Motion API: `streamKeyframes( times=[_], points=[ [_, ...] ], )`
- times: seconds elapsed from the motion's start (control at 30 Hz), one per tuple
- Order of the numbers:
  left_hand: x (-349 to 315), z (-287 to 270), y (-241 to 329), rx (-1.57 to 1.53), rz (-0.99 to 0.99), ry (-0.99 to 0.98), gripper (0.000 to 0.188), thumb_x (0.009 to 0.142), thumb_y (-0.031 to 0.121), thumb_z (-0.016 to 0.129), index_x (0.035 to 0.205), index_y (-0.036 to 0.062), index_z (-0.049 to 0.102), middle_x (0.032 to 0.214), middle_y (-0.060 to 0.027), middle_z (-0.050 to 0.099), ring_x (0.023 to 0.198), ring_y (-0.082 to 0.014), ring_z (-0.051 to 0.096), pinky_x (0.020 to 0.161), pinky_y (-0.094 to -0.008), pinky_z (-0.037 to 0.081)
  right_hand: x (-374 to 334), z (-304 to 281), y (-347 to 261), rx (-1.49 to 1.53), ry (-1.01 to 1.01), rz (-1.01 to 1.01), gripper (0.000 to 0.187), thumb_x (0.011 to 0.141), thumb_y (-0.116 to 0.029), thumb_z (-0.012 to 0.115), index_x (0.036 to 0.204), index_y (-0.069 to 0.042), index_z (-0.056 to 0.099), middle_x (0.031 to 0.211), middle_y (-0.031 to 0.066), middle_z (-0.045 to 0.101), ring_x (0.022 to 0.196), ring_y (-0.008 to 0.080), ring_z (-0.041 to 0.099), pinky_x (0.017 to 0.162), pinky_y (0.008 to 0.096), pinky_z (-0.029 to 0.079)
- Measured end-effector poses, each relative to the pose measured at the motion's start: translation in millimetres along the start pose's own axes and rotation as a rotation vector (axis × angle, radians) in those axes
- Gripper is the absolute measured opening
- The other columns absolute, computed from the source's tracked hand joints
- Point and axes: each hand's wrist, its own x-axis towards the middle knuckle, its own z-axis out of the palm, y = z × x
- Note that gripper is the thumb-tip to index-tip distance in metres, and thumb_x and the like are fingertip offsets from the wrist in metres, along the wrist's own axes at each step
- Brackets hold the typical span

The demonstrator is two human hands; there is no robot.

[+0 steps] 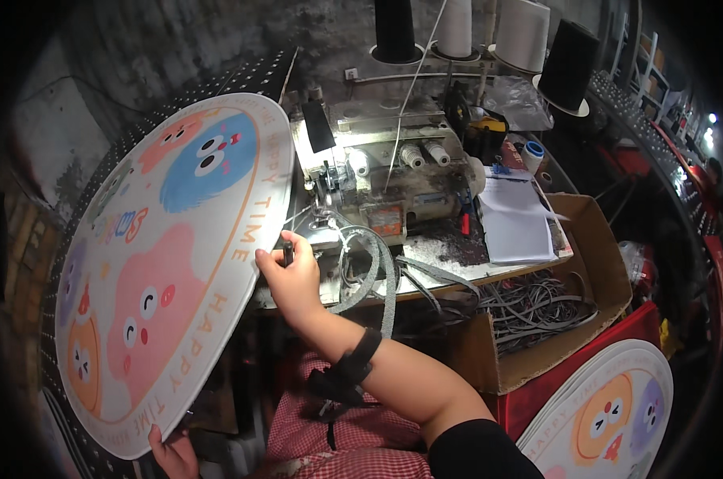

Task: Applying a border trim to round character mats using an industrial sewing machine.

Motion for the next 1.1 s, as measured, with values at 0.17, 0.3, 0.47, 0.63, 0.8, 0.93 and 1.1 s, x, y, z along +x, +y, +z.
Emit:
streamKeyframes(
  times=[0.17,0.3,0.47,0.63,0.8,0.93,1.1],
  points=[
    [-18.6,28.8,68.3,0.401,-0.731,-1.005,0.058,0.083,0.046,0.05,0.116,-0.0011,0.045,0.121,-0.0169,0.045,0.09,-0.0225,0.054,0.072,-0.0332,0.045,14.2,1.9,-8.4,0.319,-0.334,0.126,0.041,0.075,-0.001,0.058,0.114,0.002,0.047,0.06,-0.0079,0.042,0.051,0.0021,0.037,0.049,0.0163,0.034],
    [19.2,137.7,135.0,0.873,-0.107,-1.707,0.046,0.081,0.029,0.059,0.112,-0.0038,0.048,0.111,-0.0147,0.052,0.094,-0.02,0.053,0.079,-0.0315,0.042,-2.5,-5.7,-8.5,0.216,-0.319,0.038,0.061,0.077,0.001,0.056,0.133,-0.003,0.032,0.068,-0.0065,0.042,0.058,0.0004,0.039,0.053,0.0148,0.034],
    [80.4,287.0,68.7,1.232,0.999,-1.479,0.048,0.073,0.003,0.054,0.12,0.0023,0.044,0.123,-0.0194,0.043,0.105,-0.0359,0.048,0.089,-0.0387,0.041,0.9,-15.0,-6.6,0.182,-0.333,0.096,0.062,0.077,-0.001,0.058,0.133,-0.002,0.031,0.074,-0.0061,0.044,0.064,0.0012,0.041,0.059,0.0154,0.037],
    [120.9,369.4,-21.9,1.27,1.333,-1.626,0.028,0.064,-0.003,0.053,0.091,0.0062,0.055,0.101,-0.012,0.052,0.088,-0.0291,0.053,0.074,-0.0362,0.045,-2.5,-23.3,-10.7,-0.041,-0.359,-0.024,0.05,0.079,-0.008,0.06,0.125,-0.002,0.039,0.086,0.0,0.049,0.076,0.0062,0.045,0.072,0.0202,0.04],
    [143.9,394.3,-16.2,1.1,0.798,-1.775,0.017,0.06,-0.004,0.054,0.073,0.0052,0.051,0.075,-0.0035,0.051,0.066,-0.015,0.049,0.062,-0.0255,0.043,4.7,-50.0,-26.7,0.037,-0.436,0.212,0.029,0.087,-0.01,0.05,0.116,-0.006,0.045,0.078,-0.0017,0.046,0.065,0.0035,0.042,0.053,0.0216,0.037],
    [145.0,388.5,-14.2,0.849,0.516,-1.784,0.026,0.058,0.002,0.073,0.074,0.0056,0.053,0.085,-0.0016,0.05,0.076,-0.0101,0.05,0.068,-0.0227,0.043,20.1,-43.2,-42.7,0.382,-0.318,0.701,0.029,0.091,-0.033,0.041,0.099,-0.007,0.051,0.064,-0.0041,0.043,0.05,0.0047,0.034,0.047,0.0163,0.03],
    [145.8,388.7,-22.4,0.861,0.493,-1.742,0.036,0.052,0.007,0.081,0.074,0.0058,0.054,0.088,-0.0022,0.05,0.081,-0.0107,0.05,0.073,-0.0226,0.043,39.0,-39.9,-46.2,0.46,-0.259,0.888,0.044,0.086,-0.049,0.037,0.067,-0.011,0.046,0.051,-0.0038,0.035,0.039,0.0061,0.028,0.036,0.0215,0.021]
  ],
)
